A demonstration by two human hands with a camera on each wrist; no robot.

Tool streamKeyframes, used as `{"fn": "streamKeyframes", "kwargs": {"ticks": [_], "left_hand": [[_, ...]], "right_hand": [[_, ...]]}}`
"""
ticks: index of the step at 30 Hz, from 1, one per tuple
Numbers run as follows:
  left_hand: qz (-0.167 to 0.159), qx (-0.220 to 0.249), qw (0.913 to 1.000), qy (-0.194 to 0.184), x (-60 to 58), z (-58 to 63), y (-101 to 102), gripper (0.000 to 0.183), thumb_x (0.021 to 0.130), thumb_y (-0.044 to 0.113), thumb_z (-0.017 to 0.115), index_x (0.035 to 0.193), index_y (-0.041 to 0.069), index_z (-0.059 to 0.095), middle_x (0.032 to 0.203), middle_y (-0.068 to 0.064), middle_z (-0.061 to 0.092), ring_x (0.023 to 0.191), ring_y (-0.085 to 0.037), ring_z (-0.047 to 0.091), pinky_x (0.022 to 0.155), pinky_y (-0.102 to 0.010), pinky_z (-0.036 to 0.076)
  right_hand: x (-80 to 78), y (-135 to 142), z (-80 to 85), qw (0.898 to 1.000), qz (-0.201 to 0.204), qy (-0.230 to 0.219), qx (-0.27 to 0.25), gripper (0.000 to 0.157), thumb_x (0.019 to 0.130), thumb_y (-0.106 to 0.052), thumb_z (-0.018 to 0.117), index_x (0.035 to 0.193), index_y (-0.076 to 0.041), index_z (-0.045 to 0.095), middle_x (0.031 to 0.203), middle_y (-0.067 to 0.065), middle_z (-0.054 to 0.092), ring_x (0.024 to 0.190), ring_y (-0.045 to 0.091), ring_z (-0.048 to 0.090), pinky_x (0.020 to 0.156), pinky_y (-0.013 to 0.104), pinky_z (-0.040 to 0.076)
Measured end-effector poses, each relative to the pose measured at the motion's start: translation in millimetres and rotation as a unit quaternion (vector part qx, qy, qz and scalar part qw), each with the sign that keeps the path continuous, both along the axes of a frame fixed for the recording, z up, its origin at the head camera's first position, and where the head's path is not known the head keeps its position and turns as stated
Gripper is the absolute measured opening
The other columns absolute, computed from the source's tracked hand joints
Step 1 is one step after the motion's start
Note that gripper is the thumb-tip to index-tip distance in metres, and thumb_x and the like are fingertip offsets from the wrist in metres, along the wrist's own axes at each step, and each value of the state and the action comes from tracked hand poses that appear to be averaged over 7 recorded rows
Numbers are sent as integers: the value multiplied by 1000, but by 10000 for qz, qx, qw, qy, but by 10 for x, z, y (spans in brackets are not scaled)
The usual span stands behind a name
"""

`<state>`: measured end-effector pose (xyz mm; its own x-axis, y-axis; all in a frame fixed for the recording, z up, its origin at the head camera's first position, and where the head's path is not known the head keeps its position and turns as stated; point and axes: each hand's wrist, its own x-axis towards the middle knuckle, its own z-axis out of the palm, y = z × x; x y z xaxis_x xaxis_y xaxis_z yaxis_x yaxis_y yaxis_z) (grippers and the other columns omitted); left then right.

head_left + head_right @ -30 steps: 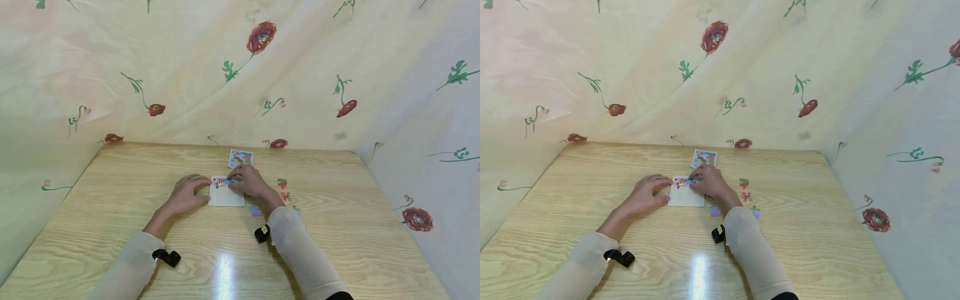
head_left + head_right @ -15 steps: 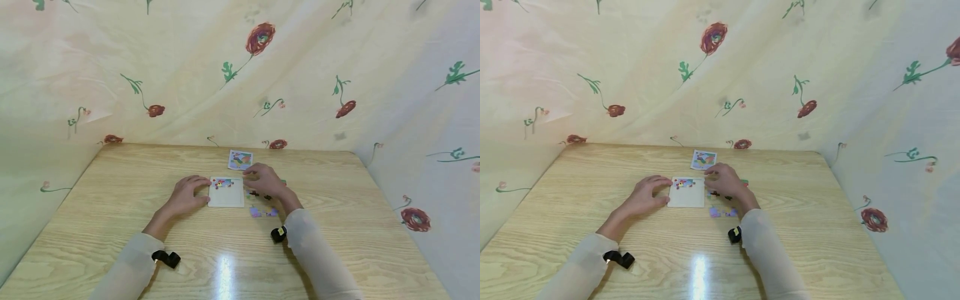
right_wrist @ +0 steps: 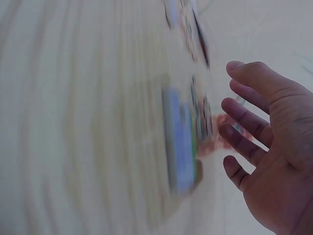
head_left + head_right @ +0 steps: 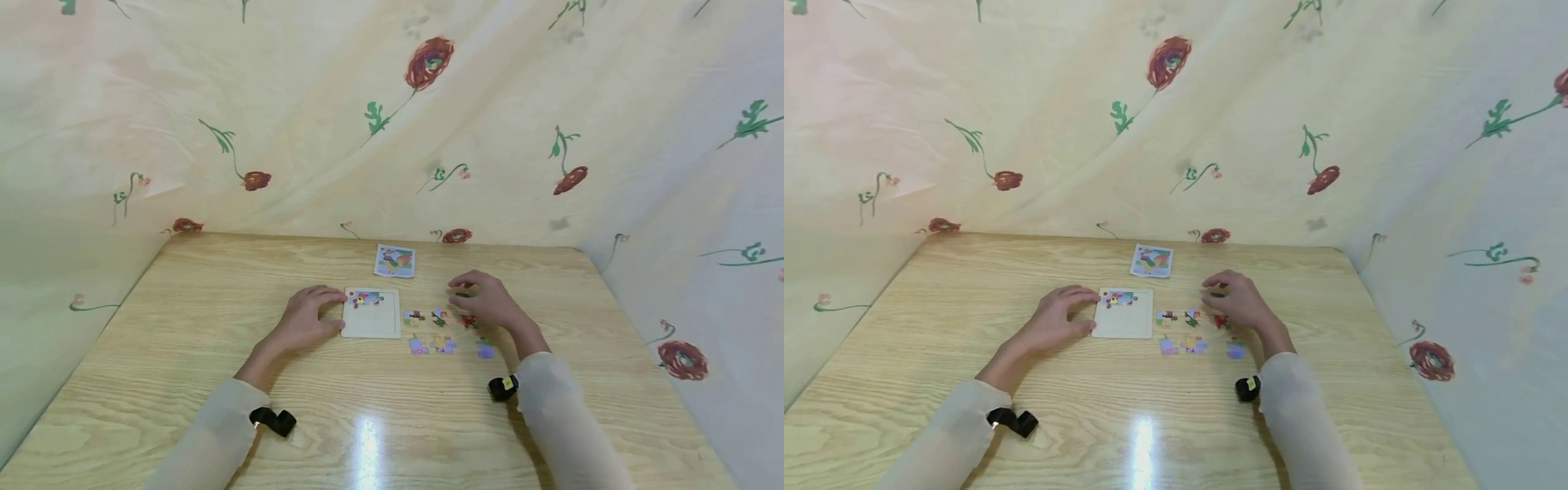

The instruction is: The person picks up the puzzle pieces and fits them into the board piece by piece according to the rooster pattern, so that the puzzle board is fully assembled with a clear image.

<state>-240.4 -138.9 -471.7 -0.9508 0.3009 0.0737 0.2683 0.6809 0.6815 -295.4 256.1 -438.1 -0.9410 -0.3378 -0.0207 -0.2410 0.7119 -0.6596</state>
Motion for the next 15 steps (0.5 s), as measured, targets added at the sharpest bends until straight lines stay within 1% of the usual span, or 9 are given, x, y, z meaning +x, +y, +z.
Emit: {"fn": "streamKeyframes", "kwargs": {"ticks": [3,7,10,15], "left_hand": [[9,2,10000,-6,0,-10,-2,51,89,28,76,139,21,66,152,-6,57,151,-42,35,122,-72,15],[-10,15,10000,1,-1,-26,-9,51,89,29,75,139,21,66,152,-6,57,152,-41,35,122,-72,15],[-19,32,10000,6,-2,-28,-16,52,89,29,76,139,22,65,152,-6,57,152,-40,34,122,-72,14],[-37,47,10000,-7,-2,-24,-24,52,90,29,75,140,22,65,153,-6,56,153,-39,34,122,-72,13]], "right_hand": [[5,109,-23,9999,-133,-52,14,35,97,-30,73,127,-13,70,136,12,63,125,34,56,103,57,50],[-7,243,-78,9998,-173,-70,73,38,96,-32,73,128,-12,70,136,14,64,127,36,58,106,58,50],[-17,326,-111,9998,-141,-25,107,39,97,-32,72,130,-11,68,138,15,64,130,38,58,108,59,49],[-21,420,-142,9999,-86,76,104,38,99,-30,70,132,-10,67,140,16,61,133,39,54,112,63,43]]}}
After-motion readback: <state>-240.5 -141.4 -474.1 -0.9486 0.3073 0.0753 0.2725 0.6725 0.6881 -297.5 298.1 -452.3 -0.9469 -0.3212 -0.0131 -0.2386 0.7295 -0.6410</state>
